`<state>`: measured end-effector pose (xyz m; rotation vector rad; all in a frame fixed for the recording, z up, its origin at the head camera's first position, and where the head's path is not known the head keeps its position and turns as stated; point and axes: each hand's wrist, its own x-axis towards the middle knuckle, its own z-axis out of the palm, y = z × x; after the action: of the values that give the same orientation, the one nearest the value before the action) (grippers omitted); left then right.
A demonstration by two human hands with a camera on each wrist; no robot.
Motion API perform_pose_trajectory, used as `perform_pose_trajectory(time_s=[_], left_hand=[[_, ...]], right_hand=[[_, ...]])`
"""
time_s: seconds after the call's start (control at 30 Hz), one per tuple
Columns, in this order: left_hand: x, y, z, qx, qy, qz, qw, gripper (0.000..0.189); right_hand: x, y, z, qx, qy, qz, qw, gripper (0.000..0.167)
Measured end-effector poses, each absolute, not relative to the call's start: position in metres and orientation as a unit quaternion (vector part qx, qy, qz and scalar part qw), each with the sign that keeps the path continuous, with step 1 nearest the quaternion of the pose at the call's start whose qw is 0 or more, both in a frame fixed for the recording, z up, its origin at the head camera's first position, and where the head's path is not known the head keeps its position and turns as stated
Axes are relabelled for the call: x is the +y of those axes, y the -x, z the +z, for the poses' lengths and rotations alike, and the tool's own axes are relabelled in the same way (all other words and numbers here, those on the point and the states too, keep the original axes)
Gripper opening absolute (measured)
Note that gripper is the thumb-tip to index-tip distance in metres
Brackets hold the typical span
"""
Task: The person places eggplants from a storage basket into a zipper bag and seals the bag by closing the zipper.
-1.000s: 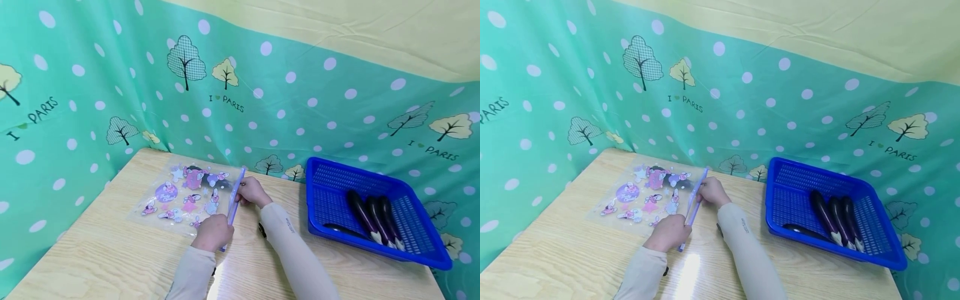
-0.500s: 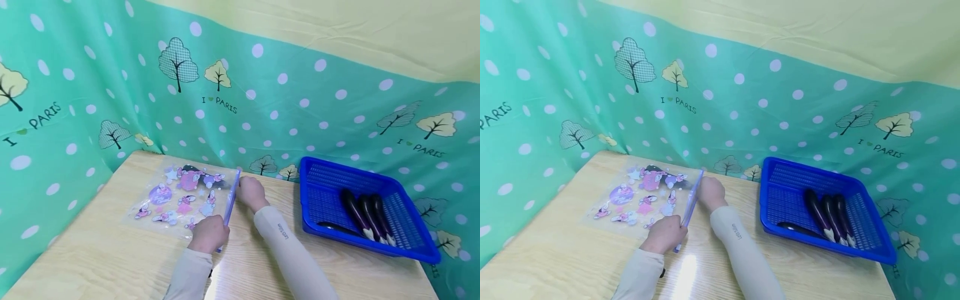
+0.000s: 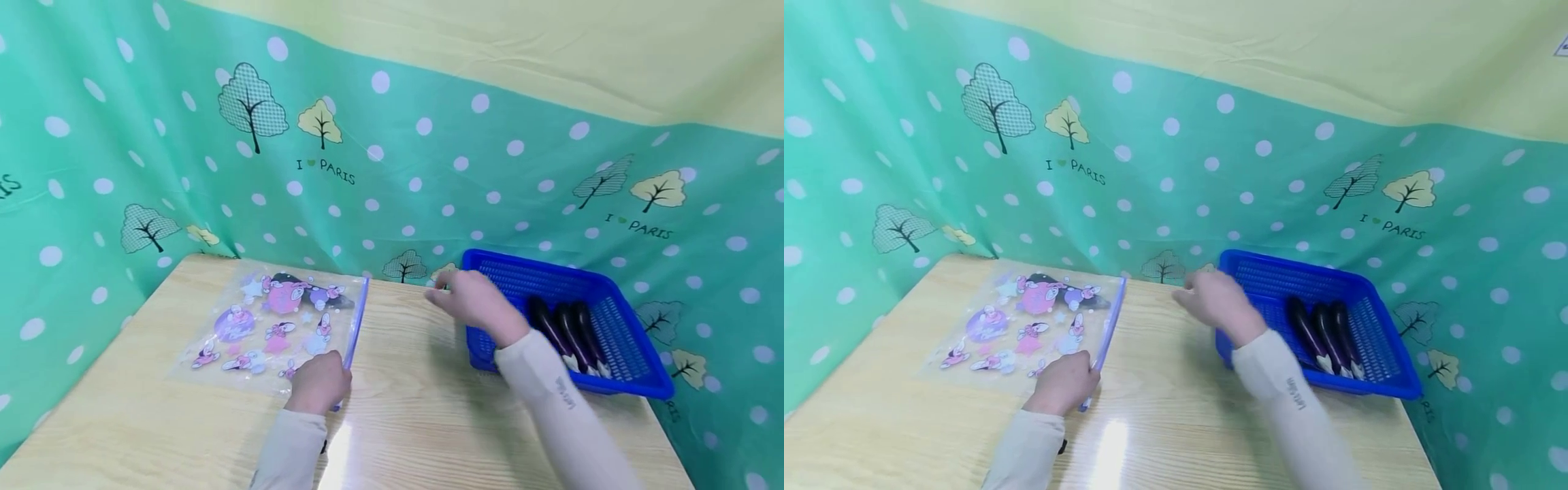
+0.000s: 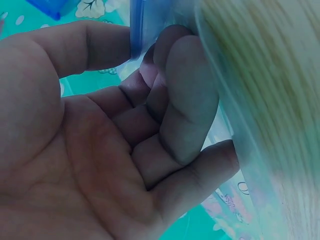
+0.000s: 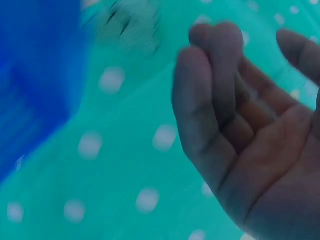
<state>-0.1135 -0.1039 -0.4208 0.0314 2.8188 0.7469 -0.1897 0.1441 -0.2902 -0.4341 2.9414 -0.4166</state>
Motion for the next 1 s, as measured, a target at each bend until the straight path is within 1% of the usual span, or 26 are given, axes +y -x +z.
perform_pose_trajectory(time_s=[0.13, 0.2, 0.27, 0.33, 0.4, 0.5, 0.53, 0.6, 0.67, 0.9, 1.0], left_hand=[[-0.107, 0.112, -0.423, 0.960, -0.009, 0.254, 0.118, 0.015], [-0.109, 0.110, -0.425, 0.959, -0.011, 0.256, 0.120, 0.014], [-0.110, 0.108, -0.427, 0.959, -0.013, 0.259, 0.117, 0.013], [-0.112, 0.107, -0.428, 0.959, -0.015, 0.261, 0.112, 0.011], [-0.114, 0.106, -0.428, 0.959, -0.016, 0.260, 0.107, 0.010], [-0.115, 0.105, -0.428, 0.960, -0.018, 0.259, 0.107, 0.013], [-0.114, 0.105, -0.428, 0.959, -0.019, 0.260, 0.109, 0.014], [-0.114, 0.105, -0.427, 0.959, -0.020, 0.260, 0.110, 0.016], [-0.113, 0.105, -0.427, 0.959, -0.021, 0.261, 0.109, 0.017], [-0.110, 0.107, -0.425, 0.959, -0.024, 0.262, 0.103, 0.014], [-0.108, 0.109, -0.424, 0.958, -0.027, 0.267, 0.104, 0.012]], right_hand=[[0.196, 0.205, -0.288, 0.983, 0.127, -0.097, 0.085, 0.031], [0.225, 0.214, -0.296, 0.986, 0.119, -0.079, 0.087, 0.025], [0.255, 0.220, -0.307, 0.987, 0.109, -0.060, 0.103, 0.022], [0.284, 0.223, -0.320, 0.985, 0.089, -0.043, 0.138, 0.024], [0.311, 0.223, -0.333, 0.980, 0.058, -0.034, 0.187, 0.027], [0.342, 0.219, -0.351, 0.965, 0.006, -0.046, 0.258, 0.026], [0.350, 0.218, -0.355, 0.960, -0.006, -0.053, 0.274, 0.025], [0.358, 0.214, -0.361, 0.953, -0.021, -0.069, 0.294, 0.025], [0.361, 0.212, -0.364, 0.949, -0.028, -0.081, 0.303, 0.024], [0.347, 0.206, -0.365, 0.956, -0.010, -0.001, 0.292, 0.021], [0.343, 0.208, -0.364, 0.956, -0.005, 0.009, 0.294, 0.019]])
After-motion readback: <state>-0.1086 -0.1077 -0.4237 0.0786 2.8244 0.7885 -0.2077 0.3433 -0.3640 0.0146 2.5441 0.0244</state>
